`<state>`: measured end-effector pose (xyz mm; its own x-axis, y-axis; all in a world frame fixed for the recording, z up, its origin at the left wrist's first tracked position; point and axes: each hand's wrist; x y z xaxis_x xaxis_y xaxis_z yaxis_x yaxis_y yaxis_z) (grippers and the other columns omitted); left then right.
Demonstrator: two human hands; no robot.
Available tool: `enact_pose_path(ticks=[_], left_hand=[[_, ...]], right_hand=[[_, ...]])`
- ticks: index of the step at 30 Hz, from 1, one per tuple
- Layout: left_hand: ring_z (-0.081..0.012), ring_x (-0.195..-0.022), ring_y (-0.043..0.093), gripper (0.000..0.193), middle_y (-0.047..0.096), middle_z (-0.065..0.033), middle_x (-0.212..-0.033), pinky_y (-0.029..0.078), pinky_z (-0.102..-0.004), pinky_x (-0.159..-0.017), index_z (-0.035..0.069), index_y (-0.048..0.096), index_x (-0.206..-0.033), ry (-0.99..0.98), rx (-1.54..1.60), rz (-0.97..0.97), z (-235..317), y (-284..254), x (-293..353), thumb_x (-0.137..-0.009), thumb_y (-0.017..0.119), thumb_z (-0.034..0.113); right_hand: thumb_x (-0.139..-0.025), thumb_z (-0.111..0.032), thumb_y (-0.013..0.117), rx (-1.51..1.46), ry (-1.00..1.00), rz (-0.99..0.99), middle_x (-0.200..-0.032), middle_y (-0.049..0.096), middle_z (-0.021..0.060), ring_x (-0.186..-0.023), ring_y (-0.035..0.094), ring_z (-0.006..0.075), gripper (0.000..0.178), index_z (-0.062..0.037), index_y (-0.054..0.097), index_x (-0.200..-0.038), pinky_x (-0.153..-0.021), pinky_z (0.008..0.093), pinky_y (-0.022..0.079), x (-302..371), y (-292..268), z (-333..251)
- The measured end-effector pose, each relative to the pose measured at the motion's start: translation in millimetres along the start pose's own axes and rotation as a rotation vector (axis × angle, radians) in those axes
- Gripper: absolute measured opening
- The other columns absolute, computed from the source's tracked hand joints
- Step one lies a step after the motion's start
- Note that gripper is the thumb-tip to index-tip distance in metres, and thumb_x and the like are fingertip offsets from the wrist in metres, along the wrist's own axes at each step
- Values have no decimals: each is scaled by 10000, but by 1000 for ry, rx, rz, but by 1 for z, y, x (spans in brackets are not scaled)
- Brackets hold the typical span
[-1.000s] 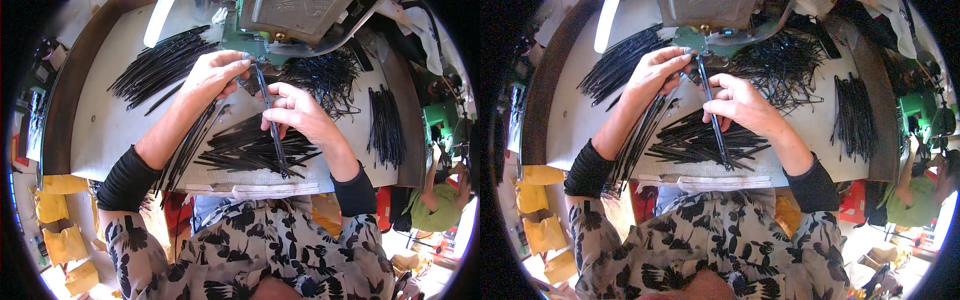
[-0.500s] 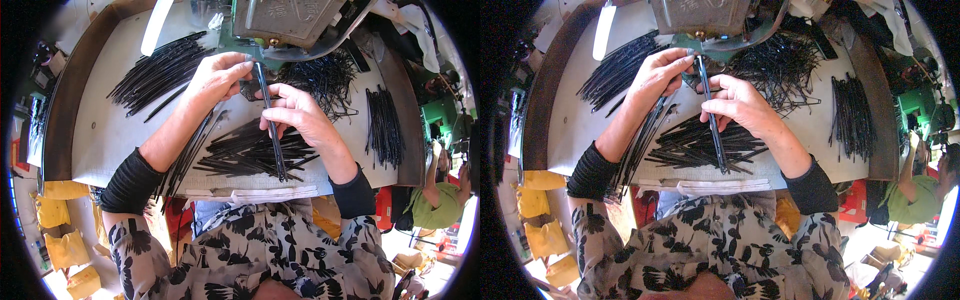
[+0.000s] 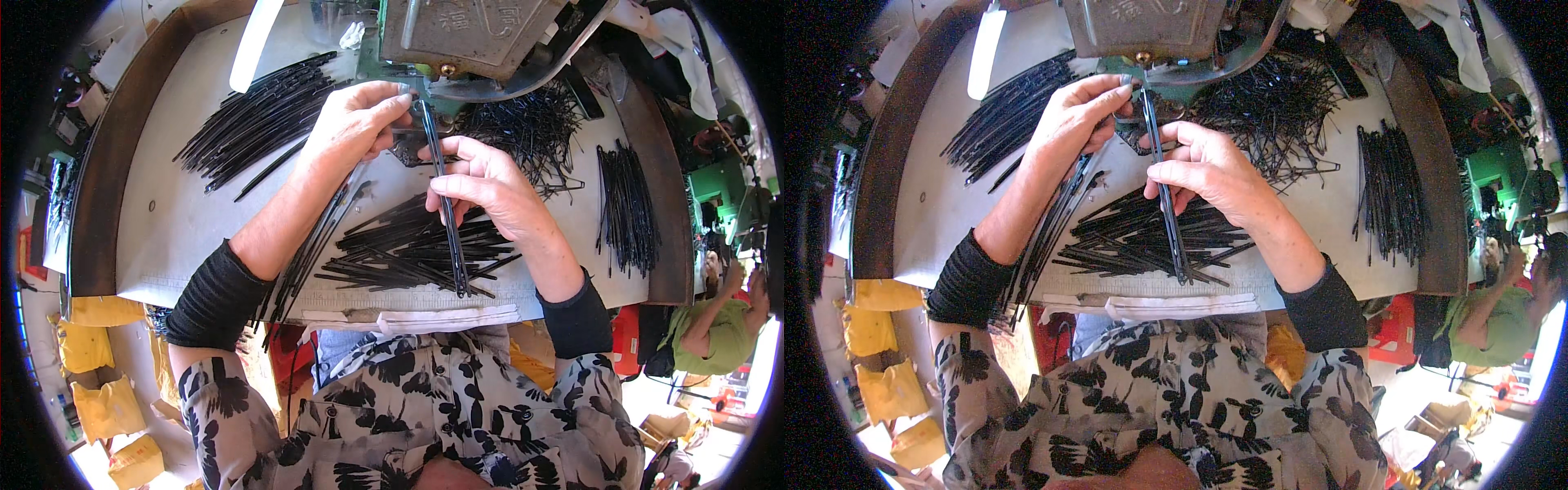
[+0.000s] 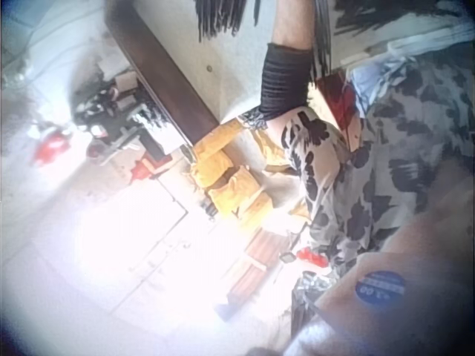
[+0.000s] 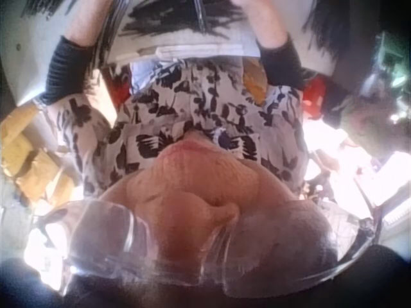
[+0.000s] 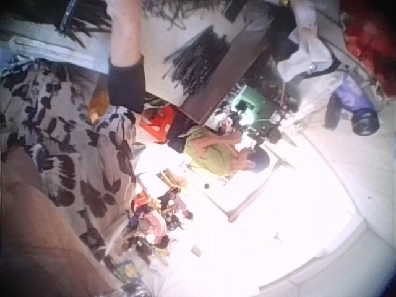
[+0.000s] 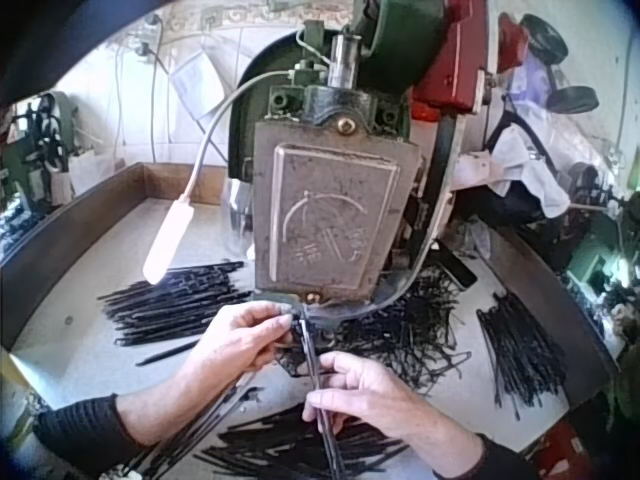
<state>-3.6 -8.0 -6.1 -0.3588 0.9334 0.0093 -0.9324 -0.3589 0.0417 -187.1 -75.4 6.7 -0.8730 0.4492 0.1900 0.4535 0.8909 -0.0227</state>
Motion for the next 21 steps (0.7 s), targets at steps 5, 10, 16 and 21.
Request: enact_pose_path(ticks=[5,10,16,21], left_hand=[[-20,-462,396,300,568,-37,-789,273,-158,-375,-38,558,-1094,-9,-15,-38,2,2,1,-891,578,181],[-20,-470,399,302,567,-32,-787,277,-157,-380,-37,560,-1091,5,-31,-37,1,2,1,-889,581,187],[-19,-476,402,299,560,-27,-782,281,-156,-385,-34,565,-1086,7,-10,-15,1,1,0,-885,585,186],[-19,-475,402,295,557,-21,-777,282,-156,-384,-27,569,-1085,8,-16,-12,1,2,0,-885,585,189]], right_hand=[[-815,-175,599,5,-8,-6,-752,645,91,-575,576,99,366,9,505,-1117,-503,204,467,-1,-2,1],[-813,-190,598,-10,-26,1,-749,645,92,-580,580,99,384,11,504,-1127,-504,202,470,-2,-3,2],[-809,-194,603,-11,-14,-2,-749,646,92,-588,585,95,389,15,505,-1122,-501,197,467,-1,-3,2],[-807,-196,604,-21,-5,-9,-754,645,92,-589,580,95,386,10,508,-1119,-507,200,465,-2,-3,2]])
Point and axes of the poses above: each hand's wrist, its own x-axis away from the middle knuckle, its own y-axis out of the palm, z = x × y
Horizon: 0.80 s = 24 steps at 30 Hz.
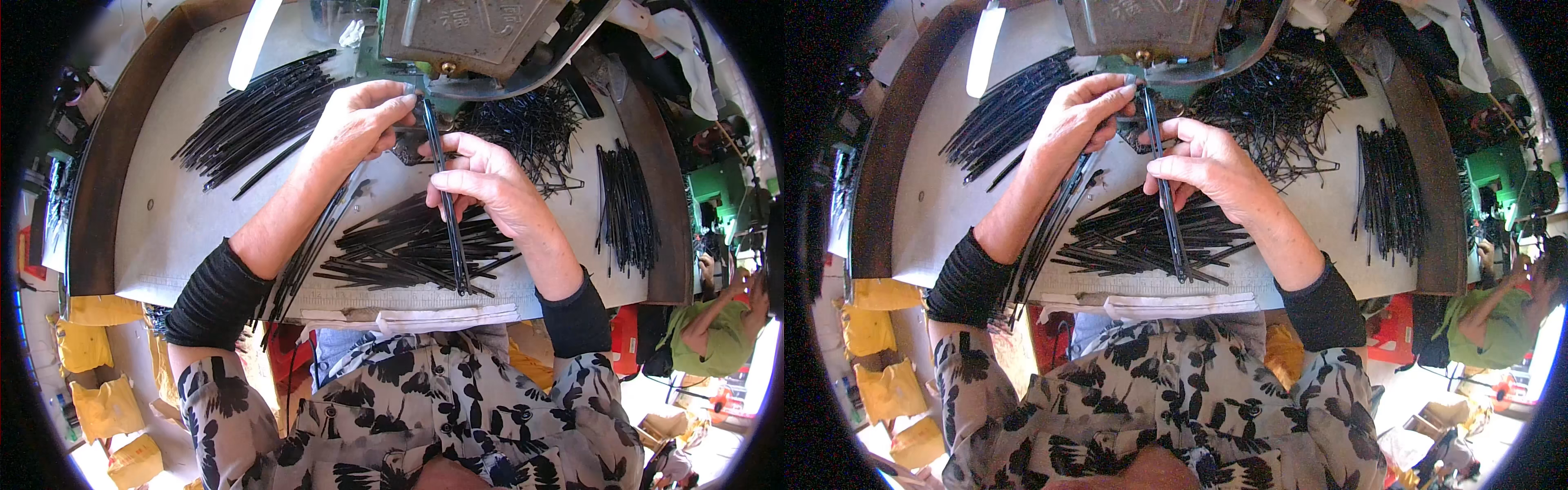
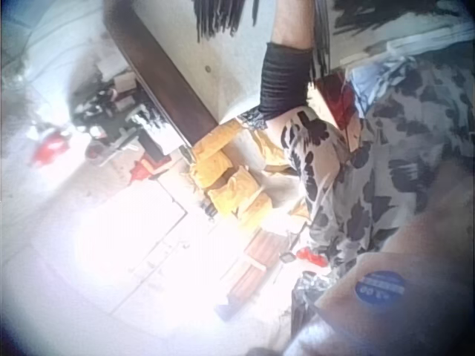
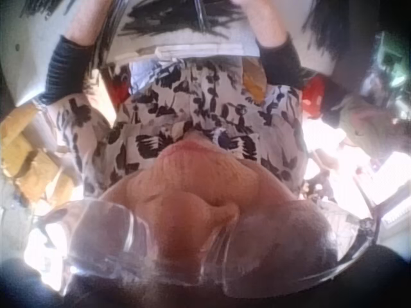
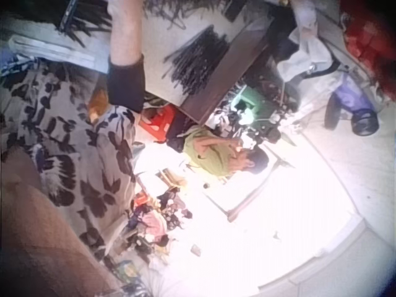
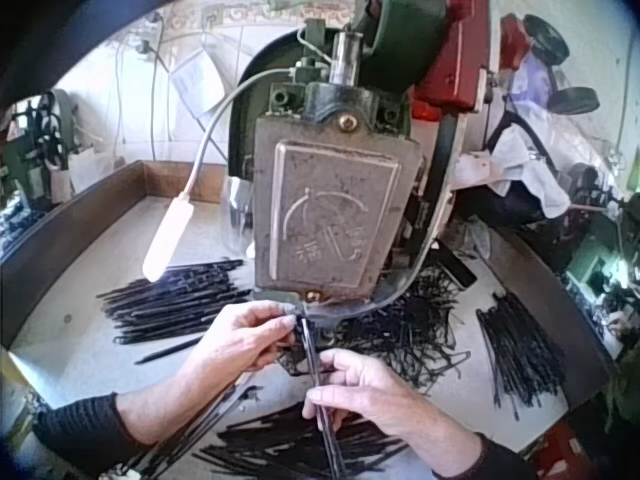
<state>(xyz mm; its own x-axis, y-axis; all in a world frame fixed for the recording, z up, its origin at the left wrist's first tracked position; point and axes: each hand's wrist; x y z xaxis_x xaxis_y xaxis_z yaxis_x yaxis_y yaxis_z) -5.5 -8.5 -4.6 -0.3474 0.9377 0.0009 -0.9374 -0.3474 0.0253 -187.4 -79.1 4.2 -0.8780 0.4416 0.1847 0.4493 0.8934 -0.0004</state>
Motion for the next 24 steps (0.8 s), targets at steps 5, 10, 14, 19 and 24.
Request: enact_pose_path(ticks=[5,10,14,19,24], left_hand=[[-18,-471,399,298,562,-23,-785,272,-154,-381,-23,572,-1083,0,6,-25,-2,0,-2,-885,587,199],[-27,-464,430,303,601,-47,-763,307,-168,-380,-26,583,-1077,58,-66,-5,-3,1,-4,-870,599,195],[-41,-463,465,302,632,-65,-747,357,-188,-387,-20,597,-1063,79,-112,3,-7,0,-9,-851,613,194],[-41,-463,463,303,625,-60,-734,348,-188,-383,-22,596,-1062,48,-88,-3,-6,0,-8,-852,609,196],[-26,-441,410,322,592,-47,-761,279,-170,-353,-41,559,-1107,13,-51,-11,-2,1,-6,-878,592,183]], right_hand=[[-806,-196,600,-5,3,5,-759,645,91,-586,575,95,380,4,511,-1116,-513,203,464,0,0,0],[-801,-180,599,-35,1,0,-756,648,92,-579,576,95,374,9,511,-1111,-507,203,468,-2,0,0],[-799,-174,598,-37,-6,11,-754,649,96,-574,576,95,371,12,512,-1109,-501,200,470,-4,-2,3],[-803,-168,601,-64,9,8,-757,644,94,-586,587,102,374,13,505,-1116,-504,199,478,-4,-1,4],[-813,-166,608,-120,30,-2,-774,641,94,-625,606,115,357,1,504,-1111,-520,214,498,-6,1,9]])
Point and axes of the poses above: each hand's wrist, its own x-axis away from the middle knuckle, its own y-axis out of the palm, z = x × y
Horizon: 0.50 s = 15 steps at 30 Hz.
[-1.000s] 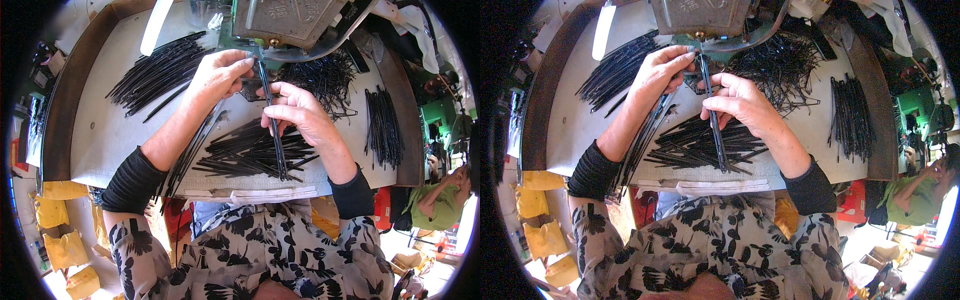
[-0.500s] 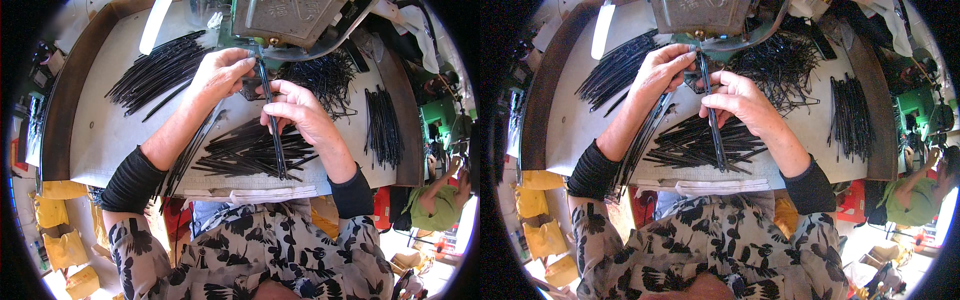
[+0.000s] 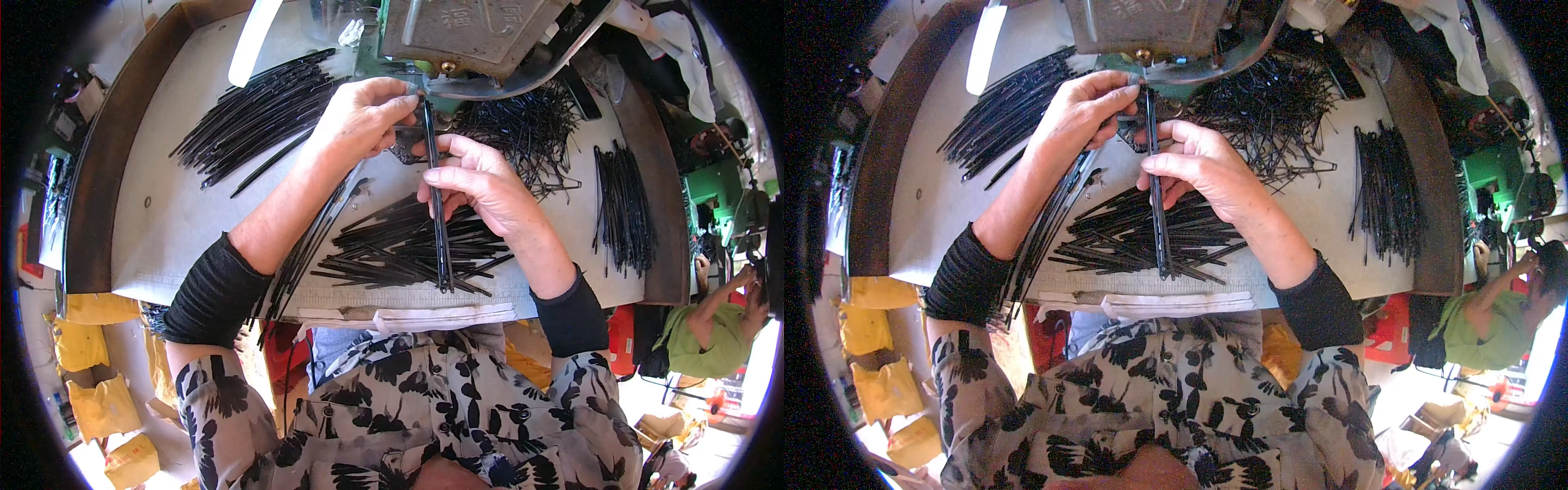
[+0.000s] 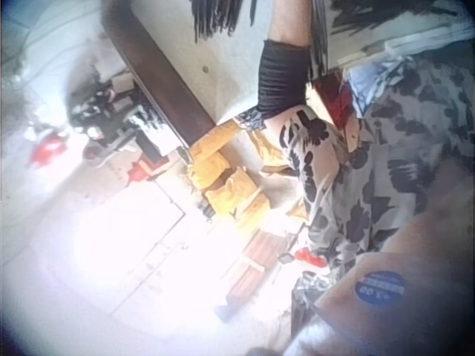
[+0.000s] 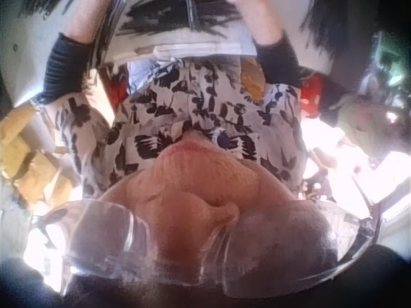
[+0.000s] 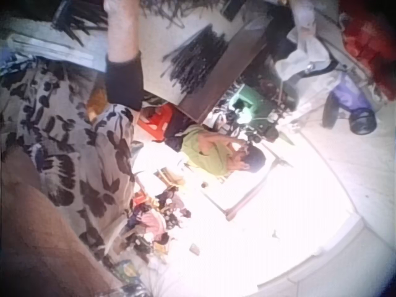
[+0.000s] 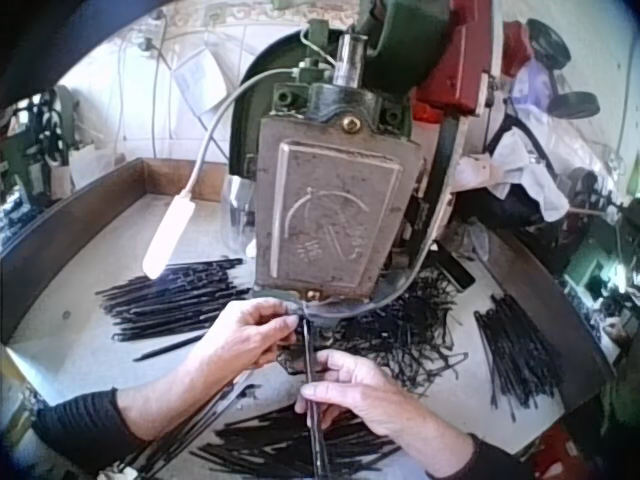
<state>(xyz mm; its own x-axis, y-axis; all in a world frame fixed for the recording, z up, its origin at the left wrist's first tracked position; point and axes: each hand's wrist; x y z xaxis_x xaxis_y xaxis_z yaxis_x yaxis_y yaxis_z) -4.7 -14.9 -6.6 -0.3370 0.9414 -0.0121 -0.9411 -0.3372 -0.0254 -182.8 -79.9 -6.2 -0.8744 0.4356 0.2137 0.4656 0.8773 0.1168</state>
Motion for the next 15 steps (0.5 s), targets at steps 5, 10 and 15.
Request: enact_pose_path(ticks=[5,10,15], left_hand=[[-46,-438,448,292,607,-65,-713,327,-188,-369,-38,600,-1023,37,-6,24,-2,0,0,-845,617,193],[-30,-421,410,277,561,-19,-674,275,-174,-356,-13,591,-951,-69,-38,25,1,-4,4,-853,625,243],[-35,-407,417,254,526,0,-598,280,-176,-356,17,592,-838,-102,-33,-6,1,-6,4,-849,631,267]], right_hand=[[-824,-174,611,-27,6,-14,-796,639,98,-642,618,128,336,-9,509,-1099,-534,225,513,-2,1,2],[-833,-218,610,-81,19,23,-759,610,68,-614,619,137,330,-8,520,-1071,-520,229,515,0,2,2],[-826,-221,603,-79,7,46,-730,595,47,-583,599,117,282,-20,537,-1012,-497,217,497,0,2,1]])
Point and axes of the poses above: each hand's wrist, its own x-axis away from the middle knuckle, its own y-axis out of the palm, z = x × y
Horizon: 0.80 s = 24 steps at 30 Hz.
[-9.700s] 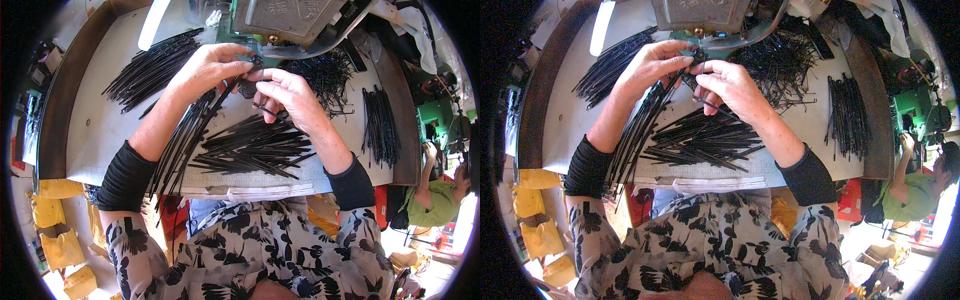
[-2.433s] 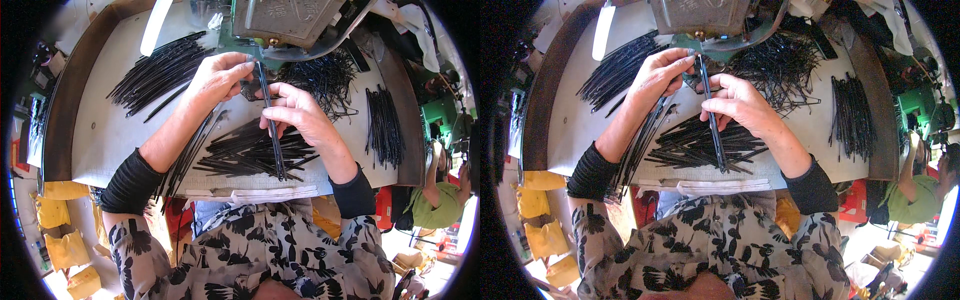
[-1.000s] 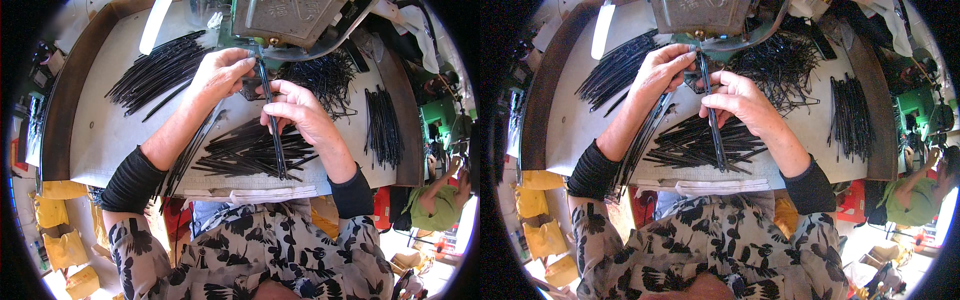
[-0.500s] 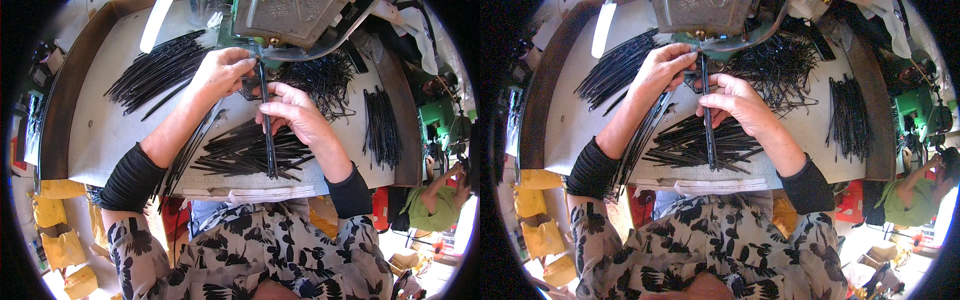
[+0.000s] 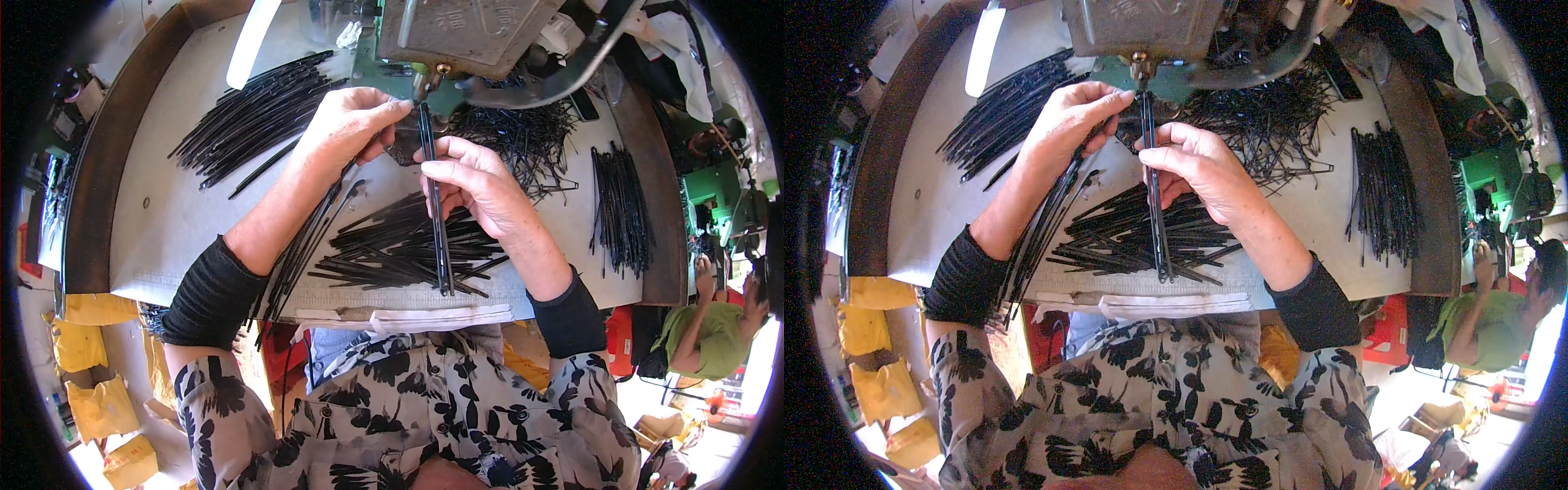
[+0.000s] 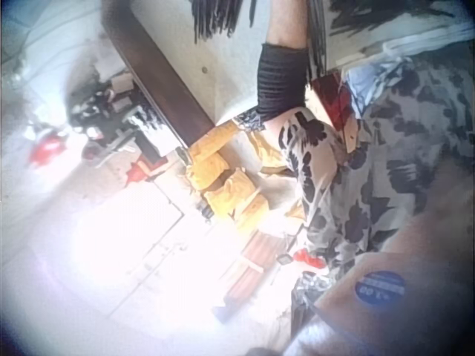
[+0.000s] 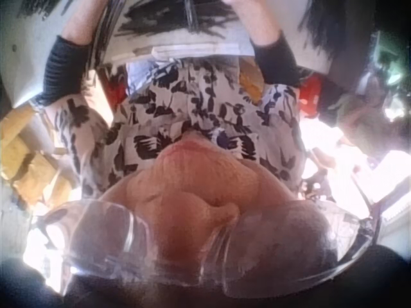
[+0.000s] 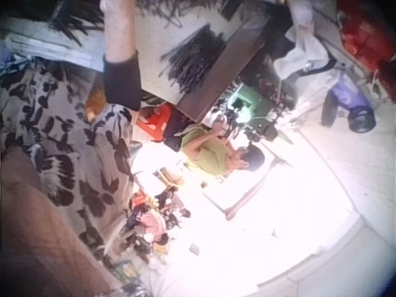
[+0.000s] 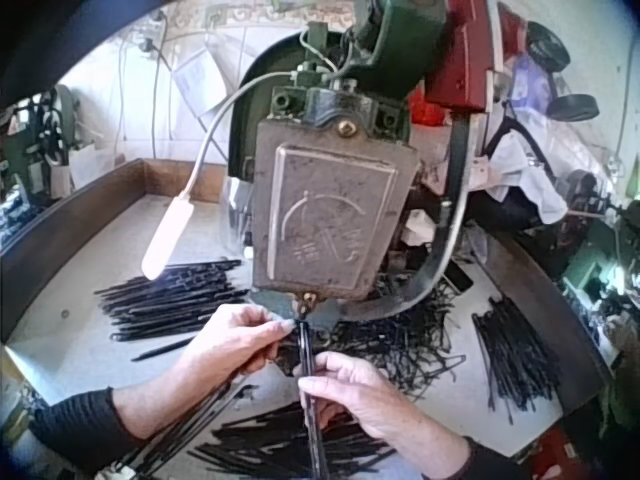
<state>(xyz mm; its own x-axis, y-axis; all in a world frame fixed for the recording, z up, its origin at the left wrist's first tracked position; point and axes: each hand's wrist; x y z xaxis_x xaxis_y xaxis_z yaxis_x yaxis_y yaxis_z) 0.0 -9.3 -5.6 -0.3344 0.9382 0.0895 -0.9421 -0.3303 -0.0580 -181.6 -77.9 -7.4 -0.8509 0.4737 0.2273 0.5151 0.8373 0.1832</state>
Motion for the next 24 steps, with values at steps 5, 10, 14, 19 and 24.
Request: enact_pose_path(ticks=[5,10,14,19,24], left_hand=[[-58,-413,457,246,564,-16,-639,330,-186,-365,14,594,-856,8,33,-27,-1,-2,-1,-848,631,256],[-87,-512,553,261,614,-39,-737,443,-199,-438,5,605,-936,7,60,-47,6,0,4,-843,635,248],[-97,-565,578,278,620,-46,-758,478,-212,-477,7,608,-973,-24,106,-100,4,-2,4,-843,632,252],[-96,-540,565,258,604,-35,-726,470,-213,-467,13,614,-948,-29,101,-116,4,-1,3,-849,625,251],[-91,-505,545,220,588,-28,-688,449,-209,-446,20,615,-887,-35,168,-107,1,0,1,-857,617,239]], right_hand=[[-819,-211,596,4,-29,43,-712,591,41,-535,555,88,252,-27,547,-983,-443,200,439,-1,2,0],[-839,-175,587,-62,-75,68,-708,583,43,-500,516,59,233,-18,540,-1004,-442,167,406,-3,3,-2],[-833,-183,615,-85,-109,38,-719,599,47,-512,532,69,233,-19,549,-985,-431,178,394,-5,3,-2],[-828,-191,625,-68,-112,46,-723,599,44,-502,530,69,244,-19,549,-983,-421,183,389,-10,-1,0],[-825,-193,626,-37,-111,50,-721,593,38,-496,529,71,247,-18,547,-982,-409,186,378,-9,2,-2]])
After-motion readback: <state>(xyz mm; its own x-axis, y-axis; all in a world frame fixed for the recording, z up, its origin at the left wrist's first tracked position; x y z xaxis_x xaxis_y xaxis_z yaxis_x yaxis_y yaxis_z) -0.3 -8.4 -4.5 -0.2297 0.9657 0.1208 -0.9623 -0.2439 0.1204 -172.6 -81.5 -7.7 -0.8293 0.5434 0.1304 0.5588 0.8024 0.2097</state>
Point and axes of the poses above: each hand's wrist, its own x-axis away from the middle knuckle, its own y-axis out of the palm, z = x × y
